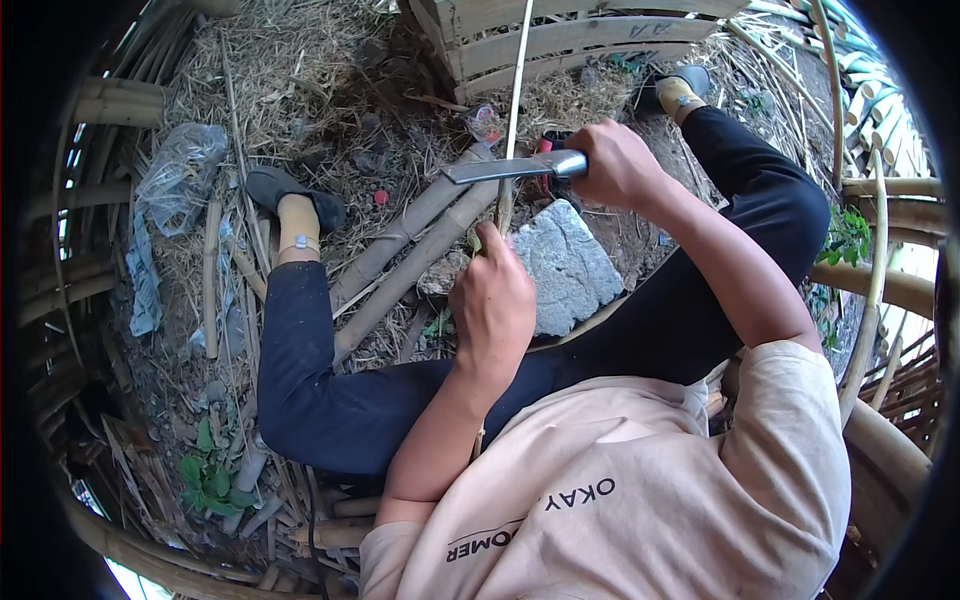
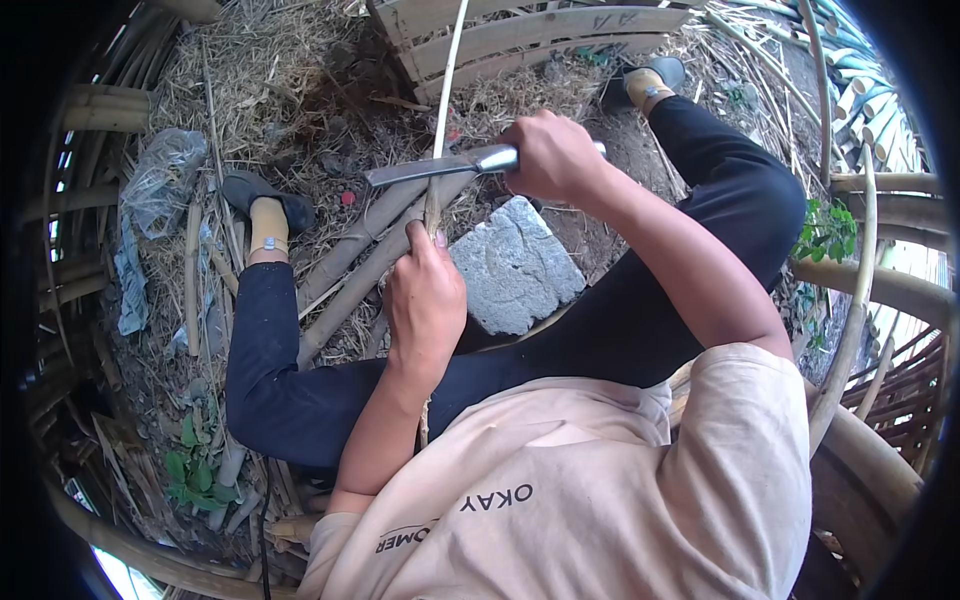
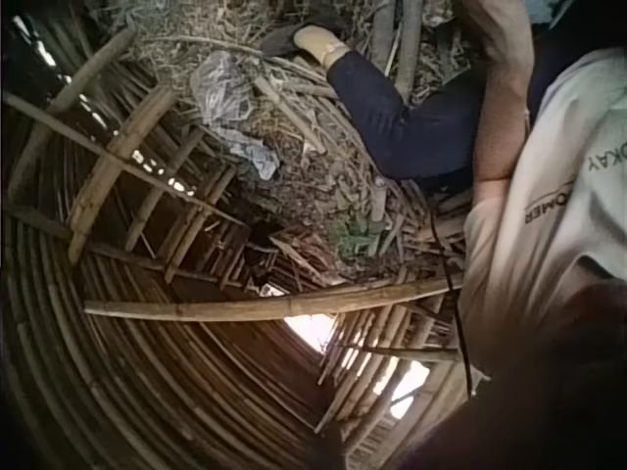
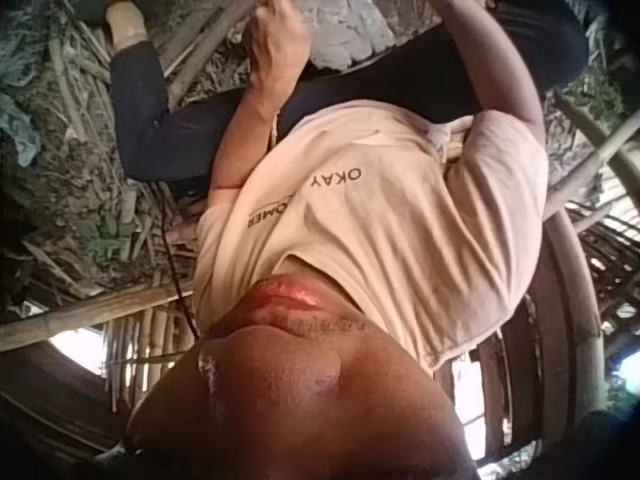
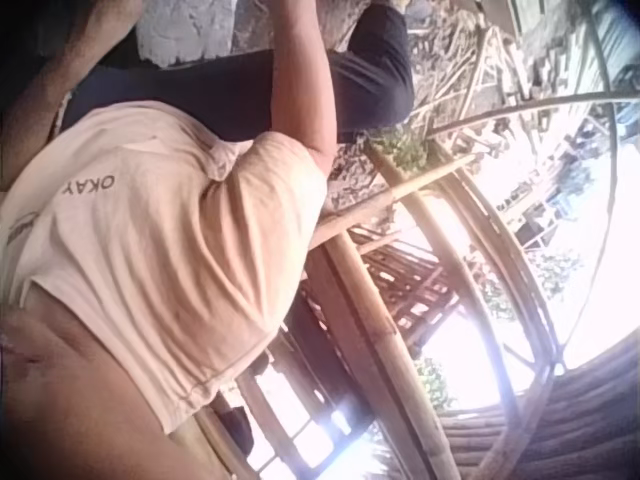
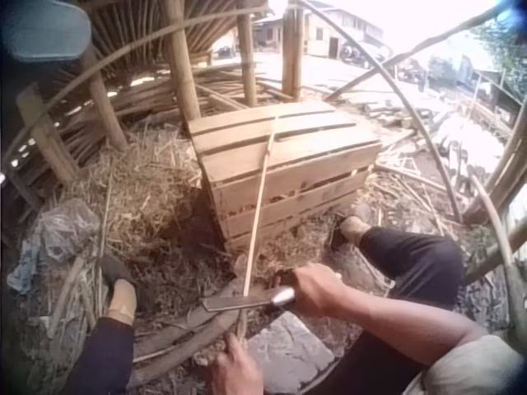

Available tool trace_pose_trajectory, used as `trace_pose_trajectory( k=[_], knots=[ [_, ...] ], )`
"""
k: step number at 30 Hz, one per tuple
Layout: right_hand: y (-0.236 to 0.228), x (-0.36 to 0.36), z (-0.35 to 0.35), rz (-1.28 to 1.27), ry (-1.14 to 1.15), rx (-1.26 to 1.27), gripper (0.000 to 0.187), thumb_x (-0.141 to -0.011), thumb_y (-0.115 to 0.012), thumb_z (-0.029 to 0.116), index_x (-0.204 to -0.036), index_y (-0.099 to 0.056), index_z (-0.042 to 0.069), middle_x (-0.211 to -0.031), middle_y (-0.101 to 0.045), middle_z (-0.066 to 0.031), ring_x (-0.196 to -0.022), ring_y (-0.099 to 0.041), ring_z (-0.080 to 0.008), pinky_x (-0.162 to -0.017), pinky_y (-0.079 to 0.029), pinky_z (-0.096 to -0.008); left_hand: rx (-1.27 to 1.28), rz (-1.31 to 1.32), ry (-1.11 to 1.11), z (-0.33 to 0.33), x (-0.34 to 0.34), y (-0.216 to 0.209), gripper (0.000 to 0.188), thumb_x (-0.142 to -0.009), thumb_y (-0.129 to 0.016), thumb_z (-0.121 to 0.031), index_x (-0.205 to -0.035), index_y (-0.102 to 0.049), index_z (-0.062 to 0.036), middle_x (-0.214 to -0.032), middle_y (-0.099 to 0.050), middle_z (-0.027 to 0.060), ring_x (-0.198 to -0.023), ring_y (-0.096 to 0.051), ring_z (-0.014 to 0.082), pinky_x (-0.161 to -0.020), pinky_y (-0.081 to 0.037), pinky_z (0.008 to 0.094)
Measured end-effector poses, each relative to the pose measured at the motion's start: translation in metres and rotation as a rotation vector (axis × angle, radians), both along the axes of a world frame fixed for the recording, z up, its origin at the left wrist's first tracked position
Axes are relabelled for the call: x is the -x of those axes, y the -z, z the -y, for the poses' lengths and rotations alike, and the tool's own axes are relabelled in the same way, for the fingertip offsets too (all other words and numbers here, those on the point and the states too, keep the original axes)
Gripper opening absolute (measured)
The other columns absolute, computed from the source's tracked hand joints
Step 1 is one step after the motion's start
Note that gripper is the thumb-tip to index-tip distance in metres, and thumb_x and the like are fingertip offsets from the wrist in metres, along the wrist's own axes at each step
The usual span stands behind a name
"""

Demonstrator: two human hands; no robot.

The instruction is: The person shaves a thin strip of wood with a knife while holding it over a stone on the ground.

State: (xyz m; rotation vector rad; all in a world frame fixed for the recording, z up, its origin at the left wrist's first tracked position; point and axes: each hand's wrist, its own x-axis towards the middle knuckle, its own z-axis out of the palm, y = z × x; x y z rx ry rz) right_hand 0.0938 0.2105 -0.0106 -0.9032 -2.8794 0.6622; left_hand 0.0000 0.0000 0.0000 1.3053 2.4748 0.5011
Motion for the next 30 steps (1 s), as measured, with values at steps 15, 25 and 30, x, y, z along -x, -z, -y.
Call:
trace_pose_trajectory(
  k=[15, 25, 30],
  knots=[
    [0.028, -0.004, -0.044, -0.139, 0.073, -0.261, 0.012, -0.064, -0.07, 0.015, -0.074, -0.072, 0.009, -0.067, -0.068, -0.0158, -0.066, -0.069, -0.036, -0.065, -0.056, -0.046, -0.073, 0.094, -0.035, -0.001, 0.003, 0.004, 0.025, -0.104, -0.047, -0.015, -0.114, -0.052, 0.0073, -0.07, -0.065, 0.0281, -0.069, -0.067, 0.0461, -0.058, -0.052, 0.0546],
    [-0.006, -0.032, -0.091, -0.081, 0.308, -0.269, 0.025, -0.09, -0.066, 0.024, -0.1, -0.077, 0.005, -0.087, -0.074, -0.0207, -0.078, -0.074, -0.0334, -0.075, -0.059, -0.044, -0.071, 0.097, -0.015, 0.004, 0.007, 0.003, 0.031, -0.101, -0.051, -0.012, -0.122, -0.051, 0.0107, -0.071, -0.066, 0.0282, -0.07, -0.069, 0.0437, -0.059, -0.055, 0.0518],
    [-0.003, -0.01, -0.032, -0.04, 0.162, 0.005, 0.02, -0.086, -0.07, 0.025, -0.095, -0.078, 0.009, -0.083, -0.074, -0.0178, -0.075, -0.073, -0.0326, -0.074, -0.058, -0.0449, -0.073, 0.063, 0.004, 0.002, 0.006, 0.006, 0.037, -0.097, -0.053, -0.009, -0.126, -0.049, 0.0129, -0.072, -0.067, 0.0276, -0.069, -0.071, 0.0423, -0.059, -0.058, 0.0496]
  ],
)
